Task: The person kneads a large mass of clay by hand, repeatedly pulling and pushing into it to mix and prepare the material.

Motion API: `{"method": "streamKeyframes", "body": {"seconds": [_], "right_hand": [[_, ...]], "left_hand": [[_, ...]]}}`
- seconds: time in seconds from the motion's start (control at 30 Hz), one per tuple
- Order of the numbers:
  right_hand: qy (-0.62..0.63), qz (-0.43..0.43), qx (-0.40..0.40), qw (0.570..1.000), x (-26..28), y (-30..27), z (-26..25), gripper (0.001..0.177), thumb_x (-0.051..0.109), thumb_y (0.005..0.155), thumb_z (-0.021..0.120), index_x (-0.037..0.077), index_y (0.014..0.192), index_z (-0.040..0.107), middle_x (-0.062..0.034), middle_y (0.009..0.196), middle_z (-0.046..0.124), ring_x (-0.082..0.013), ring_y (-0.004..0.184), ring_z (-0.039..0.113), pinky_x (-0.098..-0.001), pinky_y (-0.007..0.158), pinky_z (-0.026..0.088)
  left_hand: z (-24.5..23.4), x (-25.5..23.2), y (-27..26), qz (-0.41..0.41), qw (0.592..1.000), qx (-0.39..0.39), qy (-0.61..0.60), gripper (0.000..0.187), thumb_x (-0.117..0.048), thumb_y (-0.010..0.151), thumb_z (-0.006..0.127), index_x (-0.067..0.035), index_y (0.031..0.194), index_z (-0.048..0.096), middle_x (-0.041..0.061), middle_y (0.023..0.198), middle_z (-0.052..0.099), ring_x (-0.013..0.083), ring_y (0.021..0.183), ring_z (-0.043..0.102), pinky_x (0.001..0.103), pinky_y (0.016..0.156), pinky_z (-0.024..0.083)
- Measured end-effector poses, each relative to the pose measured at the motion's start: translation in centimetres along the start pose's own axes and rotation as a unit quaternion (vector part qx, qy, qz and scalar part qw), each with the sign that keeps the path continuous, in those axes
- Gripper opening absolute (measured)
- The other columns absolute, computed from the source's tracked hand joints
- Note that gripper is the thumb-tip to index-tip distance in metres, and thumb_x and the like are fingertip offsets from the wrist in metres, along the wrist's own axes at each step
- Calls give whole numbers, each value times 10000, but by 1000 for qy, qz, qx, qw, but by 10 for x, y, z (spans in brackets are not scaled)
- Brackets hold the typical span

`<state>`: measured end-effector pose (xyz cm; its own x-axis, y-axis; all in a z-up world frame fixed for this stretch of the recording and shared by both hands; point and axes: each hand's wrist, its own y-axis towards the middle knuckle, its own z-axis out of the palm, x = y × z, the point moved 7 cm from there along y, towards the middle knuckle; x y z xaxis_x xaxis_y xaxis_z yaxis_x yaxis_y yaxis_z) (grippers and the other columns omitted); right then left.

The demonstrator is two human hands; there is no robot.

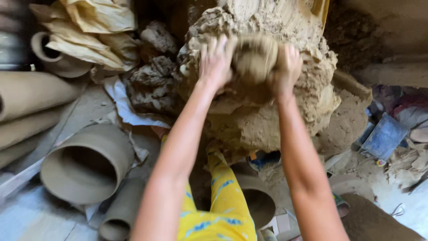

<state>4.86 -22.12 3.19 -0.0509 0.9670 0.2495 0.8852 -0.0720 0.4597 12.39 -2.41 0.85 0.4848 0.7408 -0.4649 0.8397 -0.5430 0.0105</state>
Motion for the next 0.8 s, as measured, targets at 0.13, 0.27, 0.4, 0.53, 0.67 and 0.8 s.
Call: {"method": "streamKeyframes", "body": {"seconds": [0.13, 0.27, 0.4, 0.53, 0.67, 0.8], "right_hand": [[15, 5, 36, 999, 102, -110, -90, 896, 363, 934, 788, 40, 1602, 285, -253, 1693, 205, -419, 1602, 149, -574, 1319, 105], [-87, 40, 223, 970, 140, -164, -108, 958, 356, 760, 838, 149, 1536, 315, -158, 1677, 216, -376, 1582, 135, -564, 1290, 9], [43, 191, 172, 965, 108, -133, -137, 1309, 722, 626, 876, 104, 1586, 235, -175, 1530, 256, -352, 1420, 244, -518, 1189, 166], [22, 173, 219, 960, 119, -91, -109, 1588, 731, 350, 869, -55, 1522, 140, -277, 1579, 212, -493, 1462, 176, -676, 1154, 99], [-25, 145, 132, 980, 95, -55, -83, 1248, 479, 571, 863, -17, 1532, 240, -239, 1543, 324, -457, 1476, 238, -623, 1207, 189], [-117, 99, 199, 968, 28, -23, -20, 674, 210, 840, 787, -24, 1417, 528, -181, 1277, 599, -322, 1230, 539, -522, 1003, 418]], "left_hand": [[-66, -20, -81, 5, 951, 260, -167, 1280, -492, 476, 981, -156, 1518, 319, 153, 1601, 274, 393, 1536, 216, 549, 1255, 220], [-79, -60, -69, 4, 977, 199, -81, 1639, -532, 341, 981, -162, 1676, 105, 273, 1721, 11, 431, 1489, 109, 571, 1189, 106], [-48, -64, -97, 21, 965, 242, 98, 1476, -630, 446, 935, -81, 1604, 202, 174, 1672, 156, 490, 1522, 136, 729, 1180, 82], [-42, -63, -125, 62, 988, -36, 138, 663, -308, 953, 733, -151, 1533, 454, 110, 1650, 346, 461, 1532, 273, 713, 1240, 183], [-5, -46, -97, 67, 985, -82, 135, 507, -219, 967, 617, -156, 1465, 546, 95, 1541, 461, 441, 1447, 371, 718, 1175, 260], [66, 4, -12, 8, 995, 64, 82, 310, -174, 1088, 519, -117, 1386, 586, 110, 1412, 615, 366, 1310, 508, 609, 1073, 363]]}}
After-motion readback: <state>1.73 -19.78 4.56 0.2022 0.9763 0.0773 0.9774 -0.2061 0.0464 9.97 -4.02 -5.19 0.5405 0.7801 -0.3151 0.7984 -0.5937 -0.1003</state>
